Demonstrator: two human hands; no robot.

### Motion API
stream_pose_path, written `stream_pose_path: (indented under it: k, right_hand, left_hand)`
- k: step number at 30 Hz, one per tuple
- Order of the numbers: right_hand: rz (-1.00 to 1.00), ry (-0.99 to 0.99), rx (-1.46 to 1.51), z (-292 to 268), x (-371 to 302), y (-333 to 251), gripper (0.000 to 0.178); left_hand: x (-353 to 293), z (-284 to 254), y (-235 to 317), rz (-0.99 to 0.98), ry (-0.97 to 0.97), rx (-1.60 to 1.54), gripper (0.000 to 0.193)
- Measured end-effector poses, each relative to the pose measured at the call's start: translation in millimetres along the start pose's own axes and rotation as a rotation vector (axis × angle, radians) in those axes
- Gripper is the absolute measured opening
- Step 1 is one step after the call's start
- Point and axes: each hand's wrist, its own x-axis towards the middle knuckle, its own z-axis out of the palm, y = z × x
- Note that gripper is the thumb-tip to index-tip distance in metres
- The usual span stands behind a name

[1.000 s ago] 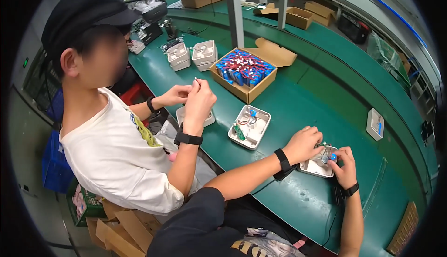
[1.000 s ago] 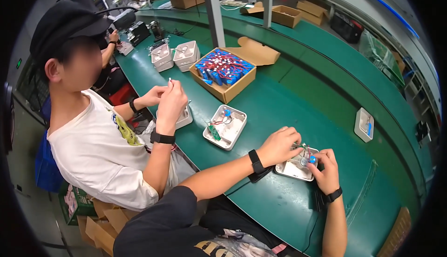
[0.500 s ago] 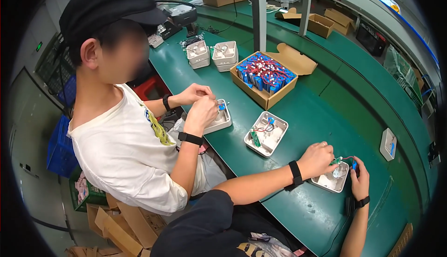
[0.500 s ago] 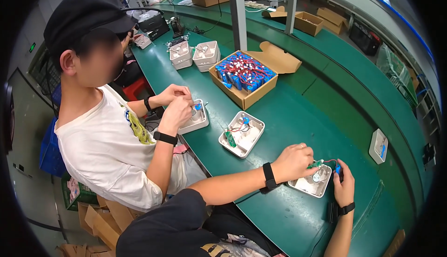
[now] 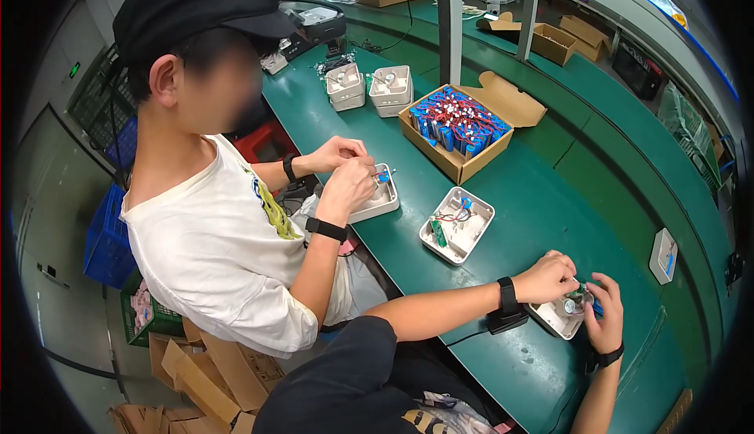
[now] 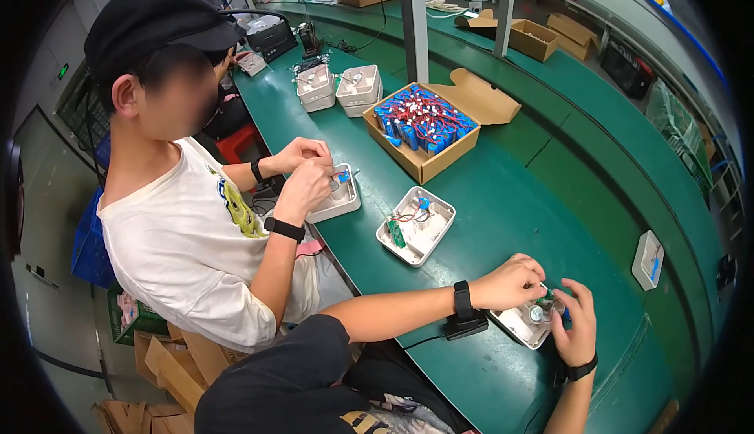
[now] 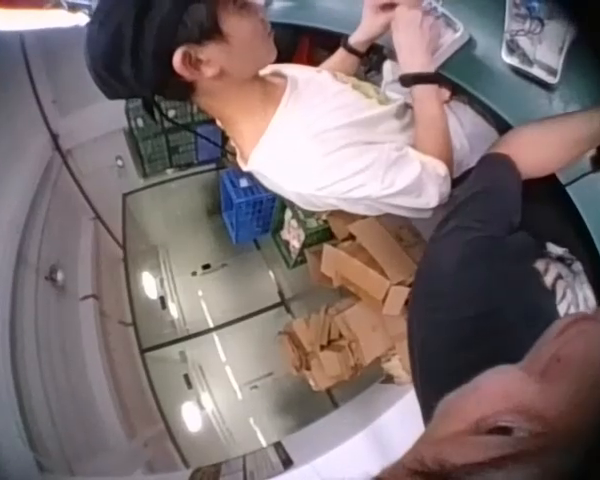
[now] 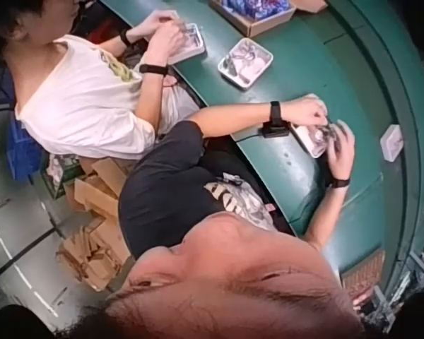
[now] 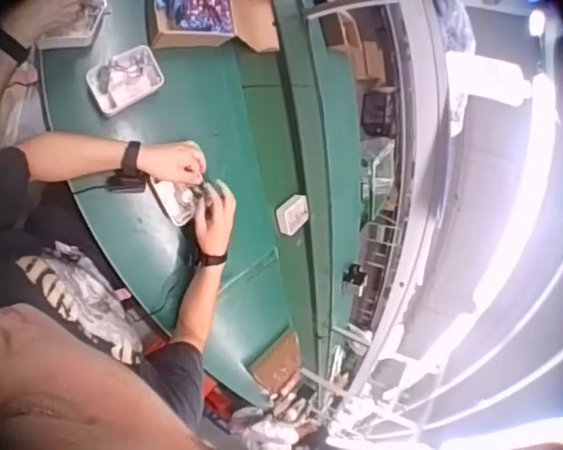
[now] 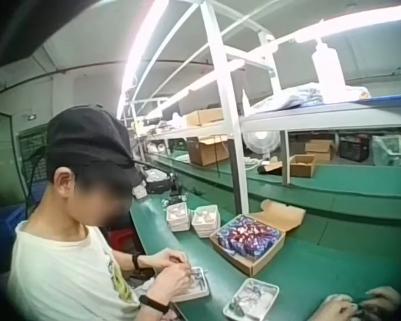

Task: The person assembles electronic devices by hand, picking up a plastic housing, a circuit board, and a battery. They fit the components into the housing, tuck the wires into the casing, and place the assembled unit into a tray.

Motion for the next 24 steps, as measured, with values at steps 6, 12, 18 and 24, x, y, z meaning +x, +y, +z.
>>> stream_pose_path:
  k: [6, 12, 18, 24]
  right_hand:
    - [0.074, -0.096, 0.167, 7, -5, 16, 0.028]
    - [0.056, -0.017, 0.186, 15, -11, 15, 0.026]
    - [-0.012, 0.073, 0.098, 21, -9, 7, 0.019]
    - [0.012, 0.069, 0.003, 13, -8, 12, 0.014]
  left_hand:
    - [-1, 0, -5, -0.004, -0.106, -0.080, 0.027]
    - [-4, 0, -7, -0.009, -0.098, -0.078, 0.028]
    - [-1, 2, -14, 0.115, -0.074, -0.019, 0.026]
    - [-4, -36, 28, 0.092, -0.117, 0.156, 0.043]
